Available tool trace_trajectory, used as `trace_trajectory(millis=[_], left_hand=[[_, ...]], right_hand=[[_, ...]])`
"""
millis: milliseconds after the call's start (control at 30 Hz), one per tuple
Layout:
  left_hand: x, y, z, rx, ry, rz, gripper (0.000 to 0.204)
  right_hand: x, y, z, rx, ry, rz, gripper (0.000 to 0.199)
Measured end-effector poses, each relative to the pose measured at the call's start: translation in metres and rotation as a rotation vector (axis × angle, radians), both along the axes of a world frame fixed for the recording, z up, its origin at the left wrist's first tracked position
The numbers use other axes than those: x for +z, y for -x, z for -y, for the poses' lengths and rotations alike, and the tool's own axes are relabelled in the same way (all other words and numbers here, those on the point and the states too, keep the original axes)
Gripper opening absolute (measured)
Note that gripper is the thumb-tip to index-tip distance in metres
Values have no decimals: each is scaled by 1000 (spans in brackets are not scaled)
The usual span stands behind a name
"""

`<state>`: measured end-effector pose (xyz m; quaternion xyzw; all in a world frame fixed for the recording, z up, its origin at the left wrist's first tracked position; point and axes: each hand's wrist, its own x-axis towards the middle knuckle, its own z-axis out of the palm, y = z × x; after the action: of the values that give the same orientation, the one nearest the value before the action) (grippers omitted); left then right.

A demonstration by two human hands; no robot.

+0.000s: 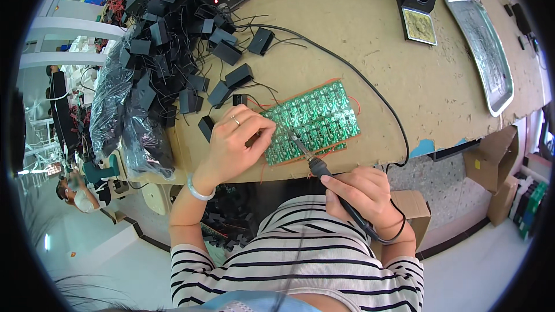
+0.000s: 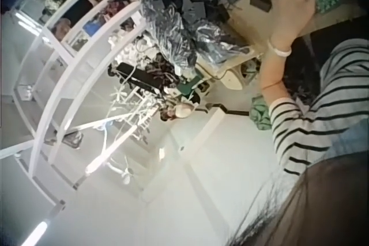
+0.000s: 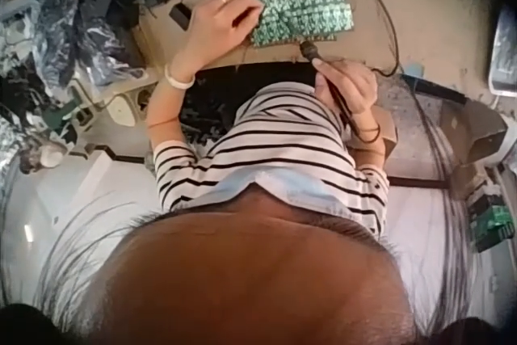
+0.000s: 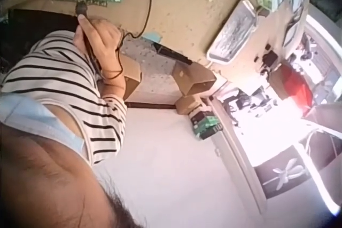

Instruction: Soldering electronic components onto green circuit boards at a factory workbench.

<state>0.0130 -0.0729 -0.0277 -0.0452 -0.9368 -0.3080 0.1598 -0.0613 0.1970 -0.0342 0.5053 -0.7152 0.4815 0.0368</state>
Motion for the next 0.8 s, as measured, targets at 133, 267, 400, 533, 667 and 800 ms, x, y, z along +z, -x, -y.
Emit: trace_trajectory(millis=[133, 267, 400, 533, 667, 800], left_hand=[[-1, -1, 0, 18, 2, 13, 15], [-4, -3, -3, 21, 34, -23, 16], [-7, -5, -4, 22, 58, -19, 17], [-10, -4, -4, 44, 82, -59, 18], [-9, 2, -4, 43, 97, -50, 19], [3, 5, -8, 6, 101, -111, 18]], right_hand=[[-1, 1, 5, 8, -18, -28, 36], [-2, -3, 6, 13, -17, -21, 38], [-1, -5, 6, 26, -41, -19, 40], [-4, -4, 9, 39, -39, -37, 41], [-7, 0, 8, 4, -13, -66, 25], [17, 3, -9, -53, -38, -107, 39]])
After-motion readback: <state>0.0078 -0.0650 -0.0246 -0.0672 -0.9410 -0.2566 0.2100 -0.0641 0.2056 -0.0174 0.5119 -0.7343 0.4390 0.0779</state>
